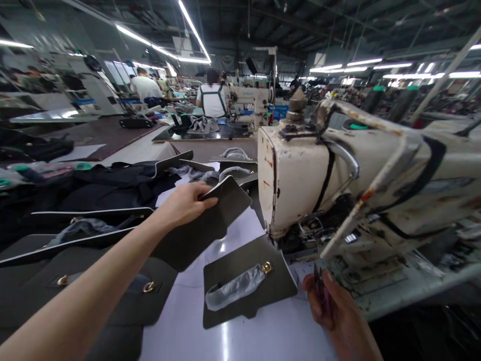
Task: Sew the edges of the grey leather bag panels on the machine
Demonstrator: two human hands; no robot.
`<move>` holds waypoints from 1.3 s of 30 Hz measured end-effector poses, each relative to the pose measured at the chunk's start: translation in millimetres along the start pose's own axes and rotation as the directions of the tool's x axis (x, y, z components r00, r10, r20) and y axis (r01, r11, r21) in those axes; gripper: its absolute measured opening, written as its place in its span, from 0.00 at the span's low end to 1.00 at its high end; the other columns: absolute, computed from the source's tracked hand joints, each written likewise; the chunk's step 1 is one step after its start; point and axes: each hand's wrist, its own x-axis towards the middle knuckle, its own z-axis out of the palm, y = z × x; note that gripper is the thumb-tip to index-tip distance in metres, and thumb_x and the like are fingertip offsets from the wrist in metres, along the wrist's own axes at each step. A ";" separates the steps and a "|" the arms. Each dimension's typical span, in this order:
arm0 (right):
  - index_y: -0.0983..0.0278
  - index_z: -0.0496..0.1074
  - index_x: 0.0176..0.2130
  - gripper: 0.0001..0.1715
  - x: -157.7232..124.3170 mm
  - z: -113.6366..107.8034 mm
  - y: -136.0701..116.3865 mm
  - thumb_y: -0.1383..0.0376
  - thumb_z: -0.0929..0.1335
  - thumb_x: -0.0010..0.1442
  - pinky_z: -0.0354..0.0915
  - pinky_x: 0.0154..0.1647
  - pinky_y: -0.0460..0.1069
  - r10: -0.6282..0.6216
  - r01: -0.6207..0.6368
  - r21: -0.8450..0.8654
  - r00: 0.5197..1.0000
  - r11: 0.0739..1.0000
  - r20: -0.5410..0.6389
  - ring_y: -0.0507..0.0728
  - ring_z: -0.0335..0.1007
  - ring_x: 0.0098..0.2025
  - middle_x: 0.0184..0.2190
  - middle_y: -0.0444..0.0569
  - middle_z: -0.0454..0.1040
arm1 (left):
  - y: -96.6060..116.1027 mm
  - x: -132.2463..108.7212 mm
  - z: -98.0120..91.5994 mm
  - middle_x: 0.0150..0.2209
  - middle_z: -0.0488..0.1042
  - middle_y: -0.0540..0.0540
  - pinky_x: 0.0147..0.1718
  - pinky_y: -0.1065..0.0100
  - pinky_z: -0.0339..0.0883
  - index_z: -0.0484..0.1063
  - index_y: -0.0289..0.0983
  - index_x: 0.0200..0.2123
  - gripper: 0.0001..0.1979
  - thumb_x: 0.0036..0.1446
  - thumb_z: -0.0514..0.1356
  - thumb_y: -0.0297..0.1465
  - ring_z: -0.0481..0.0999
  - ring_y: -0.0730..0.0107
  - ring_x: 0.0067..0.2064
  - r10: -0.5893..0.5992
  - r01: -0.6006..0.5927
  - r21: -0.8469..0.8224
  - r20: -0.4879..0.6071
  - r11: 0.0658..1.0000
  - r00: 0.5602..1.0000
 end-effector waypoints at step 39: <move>0.66 0.75 0.30 0.24 23.7 19.5 5.8 0.48 0.76 0.53 0.35 0.19 0.46 -0.071 0.096 -0.142 0.982 0.985 0.173 0.45 0.34 0.19 0.16 0.33 0.45 | 78.7 -193.7 242.4 0.19 0.66 0.49 0.28 0.67 0.59 0.66 0.38 0.19 0.26 0.64 0.56 0.47 0.65 0.70 0.23 -0.392 0.188 -0.778 -0.080 0.600 0.917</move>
